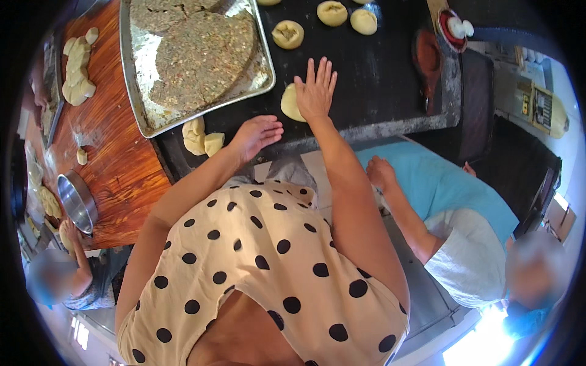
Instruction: The person prepares filled dough buns by hand, taking portions of a meat-like filling from a tray, placing it onto pieces of flattened dough, and folding the dough around the filling into rounded buns.
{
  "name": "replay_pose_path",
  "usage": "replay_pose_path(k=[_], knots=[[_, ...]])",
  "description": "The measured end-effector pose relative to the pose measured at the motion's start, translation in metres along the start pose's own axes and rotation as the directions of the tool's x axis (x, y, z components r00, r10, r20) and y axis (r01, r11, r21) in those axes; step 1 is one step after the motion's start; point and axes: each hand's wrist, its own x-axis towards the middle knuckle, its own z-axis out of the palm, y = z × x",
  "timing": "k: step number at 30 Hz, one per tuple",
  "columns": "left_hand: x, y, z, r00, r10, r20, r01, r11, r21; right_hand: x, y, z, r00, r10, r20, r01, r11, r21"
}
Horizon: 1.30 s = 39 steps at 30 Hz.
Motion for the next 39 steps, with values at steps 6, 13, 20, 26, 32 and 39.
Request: replay_pose_path(k=[6,13,20,26,32,39], knots=[[0.001,-0.004,0.003,0.998,-0.06,0.025,0.061,0.997,-0.049,0.026,0.0,0.006,0.993,0.048,-0.107,-0.059,0.993,-0.101],[-0.026,0.015,-0.013,0.998,-0.048,0.031,0.05,0.998,-0.046,0.024,0.006,0.003,0.997,0.004,-0.078,-0.02,0.979,-0.203],[-0.027,0.014,-0.022,0.998,-0.037,0.058,0.032,0.997,0.076,0.045,-0.032,0.011,0.991,-0.104,-0.081,0.092,0.986,-0.14],[-0.035,0.025,-0.023,0.997,0.008,0.083,-0.018,0.993,0.118,-0.002,-0.07,-0.002,0.992,-0.111,-0.058,0.106,0.992,-0.075],[-0.025,0.021,-0.039,1.0,0.003,0.019,-0.006,0.983,0.186,0.002,-0.082,0.011,0.995,-0.015,-0.099,0.016,1.0,0.01],[-0.018,0.029,-0.026,0.981,0.134,0.141,-0.184,0.878,0.443,-0.016,-0.054,-0.018,0.971,0.015,-0.238,0.025,0.985,0.168]])
